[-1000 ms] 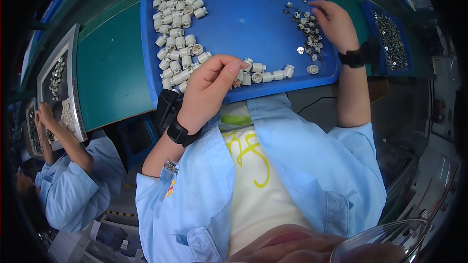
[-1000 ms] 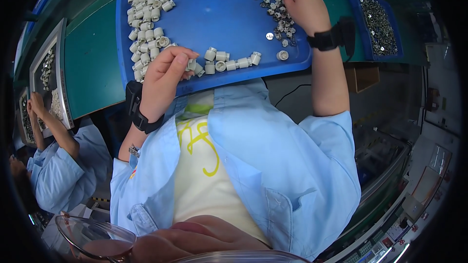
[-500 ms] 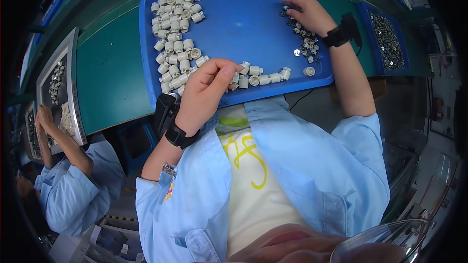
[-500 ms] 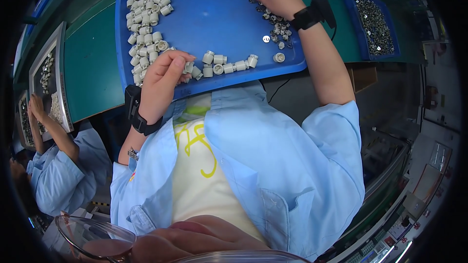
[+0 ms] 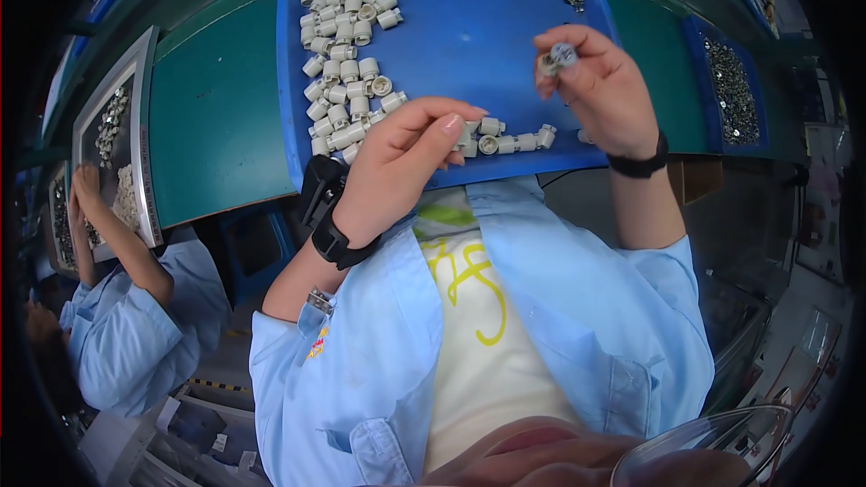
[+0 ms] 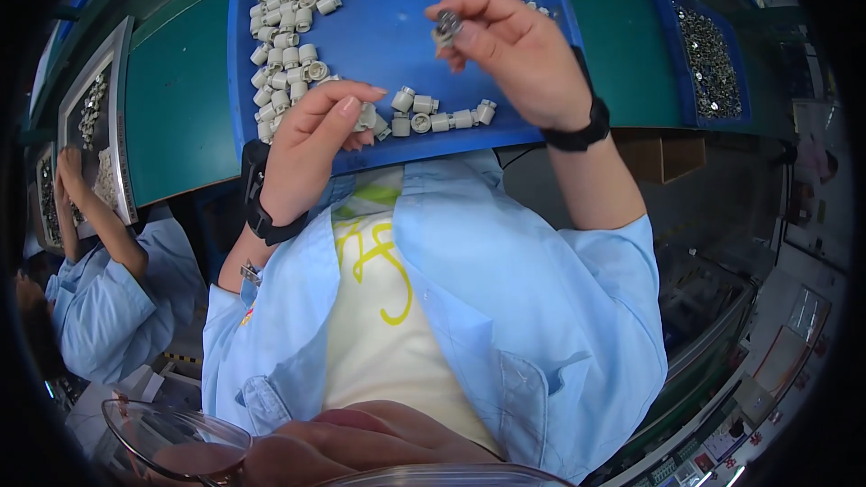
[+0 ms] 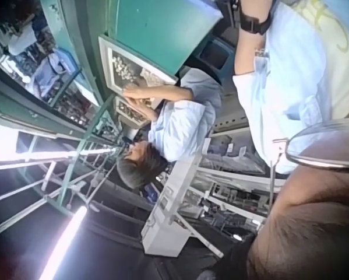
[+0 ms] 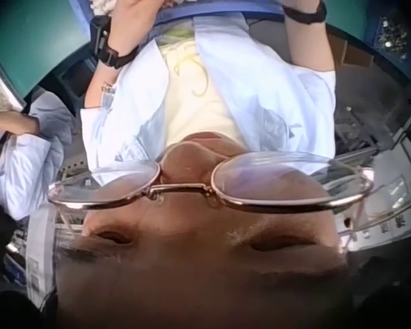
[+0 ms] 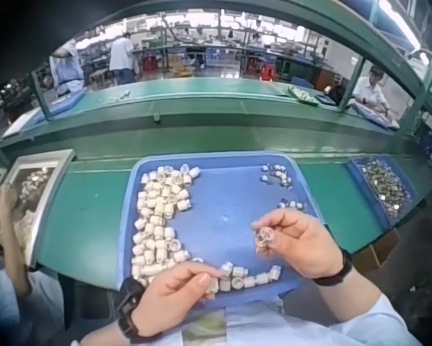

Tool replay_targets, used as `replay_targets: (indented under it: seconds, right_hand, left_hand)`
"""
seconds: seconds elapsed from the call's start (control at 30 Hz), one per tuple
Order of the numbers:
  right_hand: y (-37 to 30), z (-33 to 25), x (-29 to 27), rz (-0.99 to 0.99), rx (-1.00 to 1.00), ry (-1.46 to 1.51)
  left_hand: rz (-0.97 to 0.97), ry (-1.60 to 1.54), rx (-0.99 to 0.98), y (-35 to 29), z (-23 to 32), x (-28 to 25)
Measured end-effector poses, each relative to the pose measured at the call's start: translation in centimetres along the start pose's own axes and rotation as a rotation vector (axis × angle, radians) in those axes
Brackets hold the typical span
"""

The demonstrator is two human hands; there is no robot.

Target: The person assembles components by hand, picking up a white plastic housing and a metal insert from a blue tray. They press the metal insert into the housing, turn the assembly over, and place the completed unit back onto the tray.

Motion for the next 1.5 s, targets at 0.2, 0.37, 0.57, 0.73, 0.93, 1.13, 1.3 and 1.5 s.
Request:
replay_targets:
  seconds: [0.2,0.37,0.57,0.73,0.93,1.13,1.3,1.5]
  right_hand:
    - [-1.3,1.1,3.9,0.009,0.063,0.122]
    - [-1.3,1.6,4.8,0.049,-0.074,-0.096]
    - [-1.0,0.6,4.7,-0.127,-0.395,-0.708]
    - [-0.9,0.6,5.6,-0.046,-0.274,-0.543]
    - [-1.2,0.5,6.0,0.171,-0.547,-0.778]
    - [-1.3,0.8,6.0,0.217,-0.580,-0.728]
    - [-1.4,0.3,6.6,0.192,-0.557,-0.826]
    - [-2.1,2.5,7.3,0.340,-0.487,-0.440]
  left_hand:
    - [-0.062,0.115,-0.007,0.7,0.0,0.4]
    - [0.000,0.040,0.007,0.4,-0.4,0.2]
    - [-0.059,0.029,0.031,0.3,-0.8,-0.5]
    - [-0.036,0.014,-0.031,-0.1,-0.6,-0.5]
    - [0.049,-0.079,-0.018,-0.1,-0.9,0.0]
    - [-0.009,-0.058,-0.034,-0.4,-1.0,0.0]
    - [0.055,-0.030,0.025,-0.4,-1.7,0.1]
    - [0.055,-0.094,0.056,-0.4,-1.5,0.0]
Point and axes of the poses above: each hand's wrist, its own y-axis towards the middle knuckle, its own x-axis out of the palm, z = x × y, the point moved 2 cm from there along y, towards the middle knuckle, and after that the axes turned 4 degrees about -y, right-handed, at the moved point
